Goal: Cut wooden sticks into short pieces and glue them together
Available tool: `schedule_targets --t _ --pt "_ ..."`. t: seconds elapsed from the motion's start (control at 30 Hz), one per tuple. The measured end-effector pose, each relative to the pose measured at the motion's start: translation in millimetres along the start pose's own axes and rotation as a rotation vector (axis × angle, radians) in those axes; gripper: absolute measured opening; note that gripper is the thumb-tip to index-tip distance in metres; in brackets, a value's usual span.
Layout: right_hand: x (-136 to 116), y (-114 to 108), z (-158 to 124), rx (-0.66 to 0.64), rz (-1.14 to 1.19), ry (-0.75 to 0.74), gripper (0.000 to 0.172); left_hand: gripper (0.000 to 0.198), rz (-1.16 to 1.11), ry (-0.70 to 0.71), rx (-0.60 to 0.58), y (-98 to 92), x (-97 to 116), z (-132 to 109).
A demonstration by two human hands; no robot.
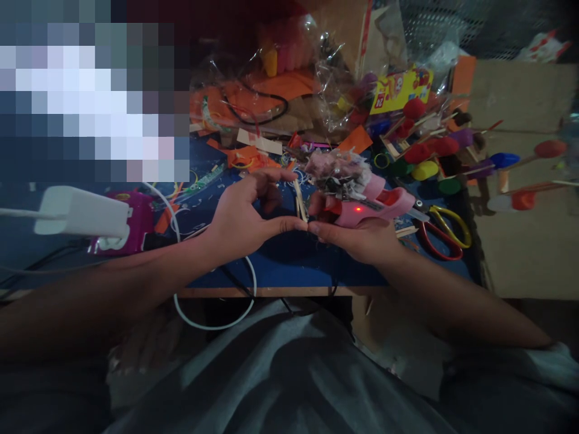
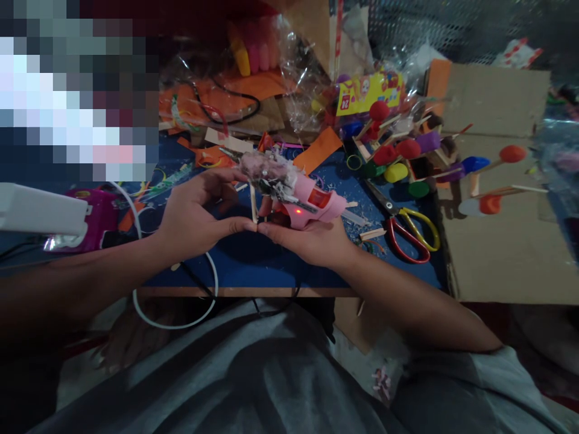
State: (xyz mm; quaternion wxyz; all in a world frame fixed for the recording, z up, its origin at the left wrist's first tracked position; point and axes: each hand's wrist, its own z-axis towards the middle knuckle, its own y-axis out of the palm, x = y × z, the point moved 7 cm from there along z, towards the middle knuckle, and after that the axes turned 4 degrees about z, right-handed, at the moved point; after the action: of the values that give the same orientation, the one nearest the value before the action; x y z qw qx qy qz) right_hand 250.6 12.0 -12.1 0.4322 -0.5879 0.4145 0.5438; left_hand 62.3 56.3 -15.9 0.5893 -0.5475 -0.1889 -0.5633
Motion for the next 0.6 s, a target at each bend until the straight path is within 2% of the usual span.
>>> schedule_targets --t 0.2,0.4,0.6 --pt "3.5 5.2 1.1 -0.047 0.036 0.095 0.057 0.077 -0.015 -0.014 0.003 0.9 -2.7 -0.5" --pt "-2.2 9.3 1.4 -0.122 0.026 0.009 0.052 0.074 -0.051 -0.037 0.003 4.3 -7.0 -1.5" --pt "-1.3 9.5 1.6 -0.142 0.012 0.007 0.055 0.07 -0.058 -0.027 0.013 4.4 -4.0 -2.1"
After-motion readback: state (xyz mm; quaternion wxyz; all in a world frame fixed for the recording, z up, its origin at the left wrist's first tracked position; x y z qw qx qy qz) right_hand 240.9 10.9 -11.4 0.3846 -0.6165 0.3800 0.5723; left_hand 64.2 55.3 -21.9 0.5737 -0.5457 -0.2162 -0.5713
